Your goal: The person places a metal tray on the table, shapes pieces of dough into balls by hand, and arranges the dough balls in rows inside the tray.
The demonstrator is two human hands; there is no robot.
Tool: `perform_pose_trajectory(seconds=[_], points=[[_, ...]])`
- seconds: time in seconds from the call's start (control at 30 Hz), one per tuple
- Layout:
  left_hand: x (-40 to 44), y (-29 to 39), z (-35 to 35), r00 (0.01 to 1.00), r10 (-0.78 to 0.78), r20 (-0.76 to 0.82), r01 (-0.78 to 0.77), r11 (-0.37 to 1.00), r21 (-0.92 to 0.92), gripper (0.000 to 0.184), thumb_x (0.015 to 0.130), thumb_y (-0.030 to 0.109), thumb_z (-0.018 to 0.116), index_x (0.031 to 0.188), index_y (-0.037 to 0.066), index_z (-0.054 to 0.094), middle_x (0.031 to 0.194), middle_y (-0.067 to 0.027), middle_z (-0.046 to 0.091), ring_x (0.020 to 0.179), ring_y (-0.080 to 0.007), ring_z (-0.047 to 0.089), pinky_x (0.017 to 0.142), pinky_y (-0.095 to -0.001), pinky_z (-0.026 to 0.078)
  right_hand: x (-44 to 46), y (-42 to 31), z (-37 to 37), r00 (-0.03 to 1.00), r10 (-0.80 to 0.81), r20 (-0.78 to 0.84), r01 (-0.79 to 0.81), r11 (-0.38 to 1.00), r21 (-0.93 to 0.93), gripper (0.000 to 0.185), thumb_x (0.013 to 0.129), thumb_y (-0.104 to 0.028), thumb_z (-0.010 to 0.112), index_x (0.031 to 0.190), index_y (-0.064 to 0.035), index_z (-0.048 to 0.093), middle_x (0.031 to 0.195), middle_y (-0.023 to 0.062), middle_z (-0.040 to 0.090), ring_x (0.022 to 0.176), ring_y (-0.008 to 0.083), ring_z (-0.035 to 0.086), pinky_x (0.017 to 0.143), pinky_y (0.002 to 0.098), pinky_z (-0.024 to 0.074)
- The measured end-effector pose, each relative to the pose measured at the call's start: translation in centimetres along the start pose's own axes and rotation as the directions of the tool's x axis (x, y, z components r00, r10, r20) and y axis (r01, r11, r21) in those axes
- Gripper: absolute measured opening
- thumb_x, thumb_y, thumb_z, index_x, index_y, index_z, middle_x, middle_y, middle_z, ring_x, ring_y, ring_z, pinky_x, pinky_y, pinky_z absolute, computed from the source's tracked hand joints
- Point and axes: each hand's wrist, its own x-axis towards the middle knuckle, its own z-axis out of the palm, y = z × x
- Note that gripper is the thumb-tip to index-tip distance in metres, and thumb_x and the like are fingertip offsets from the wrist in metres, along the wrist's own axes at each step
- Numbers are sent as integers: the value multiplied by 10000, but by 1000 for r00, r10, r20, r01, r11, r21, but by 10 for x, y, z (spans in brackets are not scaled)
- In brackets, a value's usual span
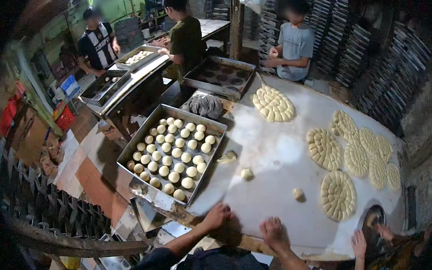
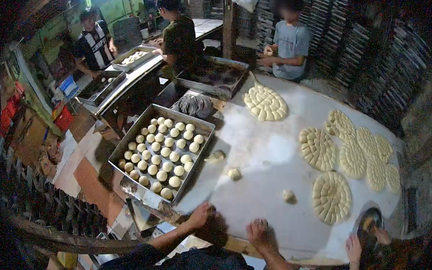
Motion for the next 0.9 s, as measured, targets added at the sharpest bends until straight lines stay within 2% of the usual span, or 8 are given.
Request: perform_pose_trajectory(seconds=[0.1, 0.2, 0.33, 0.47, 0.53, 0.63, 0.77, 0.9], points=[[-31, -101, 50, 933, 345, -98, -302, 904, 303, 385, 795, 241, 572, 1163, 127, 579, 1154, -110, 500, 1152, -350, 425, 961, -479, 342, -3, 42, 4, 988, -133, -78, 142, 983, 117, 206, 769, -235, 638, 807, -53, 549, 881, 153, 524, 916, 360, 511, 785, 523, 453], [32, -71, 21, 944, -36, -327, 38, 999, 0, 316, 793, 183, 600, 1097, 113, 550, 1018, -129, 531, 965, -361, 481, 833, -442, 387, 47, 49, 3, 989, -24, -148, 29, 999, 29, 229, 748, -291, 642, 795, -78, 570, 908, 112, 539, 1034, 378, 499, 756, 546, 452], [101, 21, 10, 976, -200, -83, 202, 979, 11, 326, 786, 142, 595, 1103, 91, 536, 1044, -135, 535, 1003, -345, 484, 881, -414, 399, 82, 9, 21, 996, 74, -47, -67, 989, 135, 297, 743, -283, 611, 913, -42, 582, 996, 153, 580, 1062, 372, 520, 835, 504, 470], [36, 9, 63, 992, 121, -41, -102, 945, 309, 363, 736, 182, 609, 1082, 86, 553, 1085, -116, 535, 1059, -320, 474, 938, -442, 381, 45, 16, 12, 961, -259, -97, 271, 951, 145, 263, 725, -218, 577, 869, 2, 582, 929, 193, 602, 928, 365, 577, 896, 462, 483], [9, -31, 36, 963, 246, 109, -268, 915, 302, 383, 730, 170, 611, 1101, 76, 583, 1122, -100, 568, 1100, -296, 497, 980, -475, 367, 30, 54, 20, 981, -192, 2, 187, 962, 199, 207, 727, -183, 580, 825, -1, 580, 886, 188, 597, 878, 354, 577, 841, 460, 495], [51, -45, -1, 975, -36, -219, 71, 985, 157, 170, 747, 121, 584, 913, 127, 618, 895, -53, 596, 925, -265, 545, 872, -372, 431, 88, 81, -4, 981, -72, -182, 80, 996, 40, 152, 779, -161, 565, 804, -11, 576, 853, 189, 594, 884, 348, 592, 740, 463, 506], [118, 5, 3, 972, -132, -196, 160, 977, 138, 189, 721, 128, 587, 908, 139, 614, 879, -22, 603, 905, -269, 538, 827, -378, 447, 109, 47, 49, 969, 109, -223, -67, 980, 190, 127, 790, -129, 545, 801, -2, 553, 857, 201, 569, 933, 397, 560, 800, 509, 462], [61, -1, 36, 972, -95, -214, 121, 986, 115, 174, 745, 118, 582, 916, 129, 613, 906, -34, 596, 890, -269, 545, 850, -381, 450, 58, 46, 51, 991, -70, -112, 102, 946, 309, 113, 749, -120, 569, 812, -26, 557, 865, 191, 560, 953, 408, 558, 884, 517, 433]])
